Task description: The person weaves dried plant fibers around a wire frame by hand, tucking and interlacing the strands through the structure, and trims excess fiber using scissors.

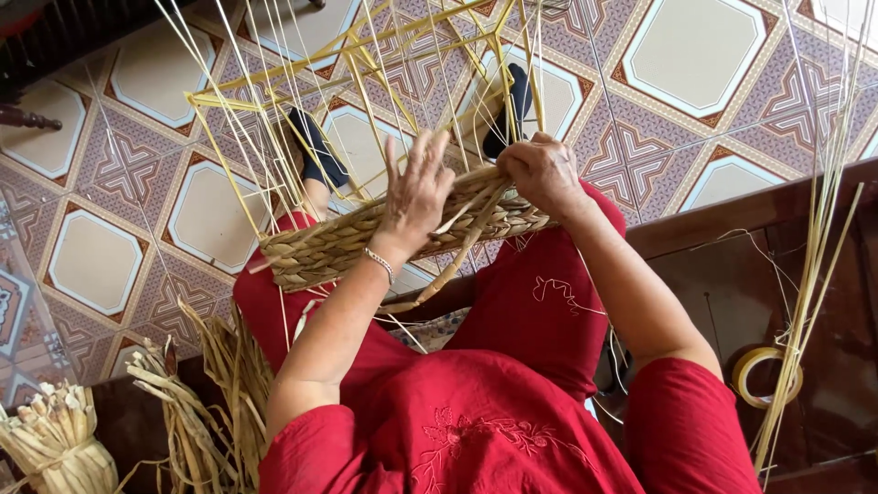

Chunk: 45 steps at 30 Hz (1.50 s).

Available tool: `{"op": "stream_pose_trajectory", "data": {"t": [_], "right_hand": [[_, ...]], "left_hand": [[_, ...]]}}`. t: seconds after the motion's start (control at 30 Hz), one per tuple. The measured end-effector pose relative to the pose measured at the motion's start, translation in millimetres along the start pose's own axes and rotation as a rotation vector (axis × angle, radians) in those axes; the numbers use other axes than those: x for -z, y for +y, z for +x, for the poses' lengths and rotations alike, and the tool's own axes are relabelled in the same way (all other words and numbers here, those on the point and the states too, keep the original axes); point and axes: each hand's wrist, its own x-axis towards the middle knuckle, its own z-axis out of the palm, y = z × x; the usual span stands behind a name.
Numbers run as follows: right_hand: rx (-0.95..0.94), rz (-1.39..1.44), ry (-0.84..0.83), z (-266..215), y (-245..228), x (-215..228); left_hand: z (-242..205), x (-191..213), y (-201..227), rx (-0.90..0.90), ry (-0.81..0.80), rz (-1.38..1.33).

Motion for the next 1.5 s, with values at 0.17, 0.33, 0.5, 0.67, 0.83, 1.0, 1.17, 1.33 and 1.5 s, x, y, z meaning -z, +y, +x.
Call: {"op": "stream_pose_trajectory", "data": {"t": [0.17, 0.33, 0.5, 0.67, 0.83, 1.0, 1.17, 1.33, 1.5], "right_hand": [[-0.076, 0.053, 0.107, -2, 11, -19], [0.012, -0.095, 0.295, 0, -1, -27], [0.358, -0.233, 0.258, 9, -14, -26], [0.238, 0.087, -0.049, 8, -10, -4], [0.31, 0.188, -0.169, 12, -15, 30], [0.129, 0.193, -0.107, 10, -27, 20], [0.009, 0.259, -0.177, 8, -15, 19], [-0.042, 0.242, -0.238, 7, -12, 16], [-0.055, 0.225, -0.196, 6, -12, 12]], "left_hand": [[-45, -33, 14, 0.075, -0.201, -0.225], [-43, -22, -1, 0.273, -0.226, -0.616], [-22, 12, 8, 0.157, -0.136, -0.602], [-21, -1, 41, 0.139, -0.606, -0.127], [2, 21, 29, 0.167, -0.407, -0.014], [28, 40, 33, 0.071, 0.312, 0.179], [19, -6, 37, 0.366, -0.322, -0.537], [74, -63, 8, 0.671, -0.501, -0.592], [70, -92, -3, 0.384, 0.211, -0.868]]}}
